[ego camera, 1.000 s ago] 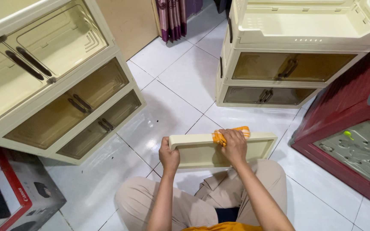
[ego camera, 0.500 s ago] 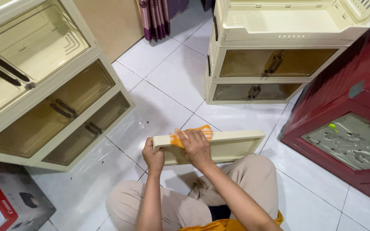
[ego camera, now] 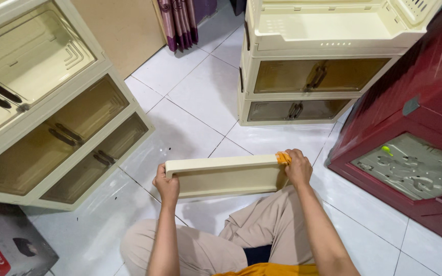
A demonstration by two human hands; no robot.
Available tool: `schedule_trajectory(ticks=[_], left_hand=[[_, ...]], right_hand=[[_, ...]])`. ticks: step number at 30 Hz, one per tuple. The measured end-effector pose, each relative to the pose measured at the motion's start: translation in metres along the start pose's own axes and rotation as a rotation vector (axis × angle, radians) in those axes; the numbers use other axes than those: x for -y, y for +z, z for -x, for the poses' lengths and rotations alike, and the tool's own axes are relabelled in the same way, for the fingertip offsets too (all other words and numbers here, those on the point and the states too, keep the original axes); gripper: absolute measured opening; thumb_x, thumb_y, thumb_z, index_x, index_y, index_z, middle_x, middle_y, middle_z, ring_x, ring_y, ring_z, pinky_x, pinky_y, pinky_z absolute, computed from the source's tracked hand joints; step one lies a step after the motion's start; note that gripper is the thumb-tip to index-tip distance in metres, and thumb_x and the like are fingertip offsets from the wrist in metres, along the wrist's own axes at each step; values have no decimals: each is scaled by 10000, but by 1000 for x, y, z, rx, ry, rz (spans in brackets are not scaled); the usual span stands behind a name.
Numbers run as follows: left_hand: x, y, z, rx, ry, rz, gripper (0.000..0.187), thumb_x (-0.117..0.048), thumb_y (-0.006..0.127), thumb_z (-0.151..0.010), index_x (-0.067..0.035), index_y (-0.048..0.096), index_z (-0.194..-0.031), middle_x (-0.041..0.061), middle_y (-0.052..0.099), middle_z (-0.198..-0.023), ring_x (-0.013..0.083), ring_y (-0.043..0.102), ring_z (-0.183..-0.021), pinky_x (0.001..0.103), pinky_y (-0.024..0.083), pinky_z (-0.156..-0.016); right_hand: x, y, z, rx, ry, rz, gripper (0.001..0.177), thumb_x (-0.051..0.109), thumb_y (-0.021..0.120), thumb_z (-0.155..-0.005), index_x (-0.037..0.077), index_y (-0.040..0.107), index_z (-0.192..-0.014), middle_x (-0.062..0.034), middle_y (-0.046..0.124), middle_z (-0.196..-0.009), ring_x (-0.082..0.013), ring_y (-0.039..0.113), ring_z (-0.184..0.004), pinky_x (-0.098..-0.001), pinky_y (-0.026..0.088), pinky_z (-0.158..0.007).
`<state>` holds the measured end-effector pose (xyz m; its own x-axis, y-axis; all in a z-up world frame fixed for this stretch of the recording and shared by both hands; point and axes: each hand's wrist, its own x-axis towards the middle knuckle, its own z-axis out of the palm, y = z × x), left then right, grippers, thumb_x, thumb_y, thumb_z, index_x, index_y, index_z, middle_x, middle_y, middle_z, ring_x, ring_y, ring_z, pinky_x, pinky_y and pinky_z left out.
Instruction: The person sits on the floor and wipes a beige plastic tray with an orange cloth, cleaning both sides and edges. After cleaning, the person places the tray on top of a plastic storage unit and adjusts the unit's position.
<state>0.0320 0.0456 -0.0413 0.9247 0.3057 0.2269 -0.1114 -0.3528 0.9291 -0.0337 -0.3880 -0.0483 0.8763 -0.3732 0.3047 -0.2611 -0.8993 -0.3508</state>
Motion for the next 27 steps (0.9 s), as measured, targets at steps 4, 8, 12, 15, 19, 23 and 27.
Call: schedule_trajectory(ticks=[4, 8, 12, 15, 19, 23, 27], left_hand=[[-11, -4, 1, -125, 77, -259, 650, -14, 659, -735, -50, 520, -1369, 143, 616, -1301, 272, 478, -1279, 479, 224, -1149], [-45, 4, 10, -193, 305, -520, 870, -91, 736, -705, -43, 394, -1504, 222, 377, -1572, 372, 247, -1498, 566, 112, -1188], [-101, 41, 30, 148, 595, -558, 881, -211, 754, -674, -51, 413, -1470, 178, 389, -1547, 363, 189, -1506, 625, 129, -1175], [-142, 78, 43, 308, 672, -621, 765, -175, 747, -644, -63, 533, -1370, 154, 561, -1354, 349, 393, -1401, 605, 271, -1122], [-170, 109, 44, 491, 494, -637, 329, -189, 797, -758, -94, 642, -1032, 89, 708, -934, 293, 710, -872, 434, 550, -767], [-176, 115, 49, 381, 679, -505, 338, -157, 842, -645, -67, 600, -864, 97, 673, -758, 302, 686, -670, 425, 535, -596], [-179, 114, 52, 439, 597, -551, 320, -169, 819, -691, -58, 618, -913, 118, 693, -799, 332, 691, -669, 442, 543, -605]], right_hand=[[34, -16, 2, -198, -26, 21, 630, -33, 798, -593, 190, 715, -1177, 5, 663, -1237, -307, 642, -944, -414, 557, -799], [77, -47, -10, -395, -121, 132, 562, -41, 783, -618, 190, 749, -1129, 12, 697, -1201, -276, 632, -867, -375, 562, -686], [116, -73, -20, -570, -334, 150, 420, 18, 785, -710, 163, 753, -1103, -10, 700, -1167, -267, 643, -911, -375, 572, -720], [141, -83, -17, -615, -416, 121, 360, 47, 775, -746, 149, 754, -1091, -21, 709, -1154, -278, 655, -925, -382, 570, -721], [153, -87, -7, -662, -438, 33, 348, 46, 754, -784, 101, 728, -1127, -57, 704, -1183, -293, 666, -951, -397, 585, -769], [147, -83, -9, -748, -323, -31, 408, 22, 737, -804, 28, 691, -1209, -154, 694, -1249, -334, 667, -970, -403, 582, -766], [142, -78, -9, -705, -267, -76, 457, -17, 701, -822, 33, 681, -1275, -146, 687, -1248, -342, 695, -1001, -407, 599, -802]])
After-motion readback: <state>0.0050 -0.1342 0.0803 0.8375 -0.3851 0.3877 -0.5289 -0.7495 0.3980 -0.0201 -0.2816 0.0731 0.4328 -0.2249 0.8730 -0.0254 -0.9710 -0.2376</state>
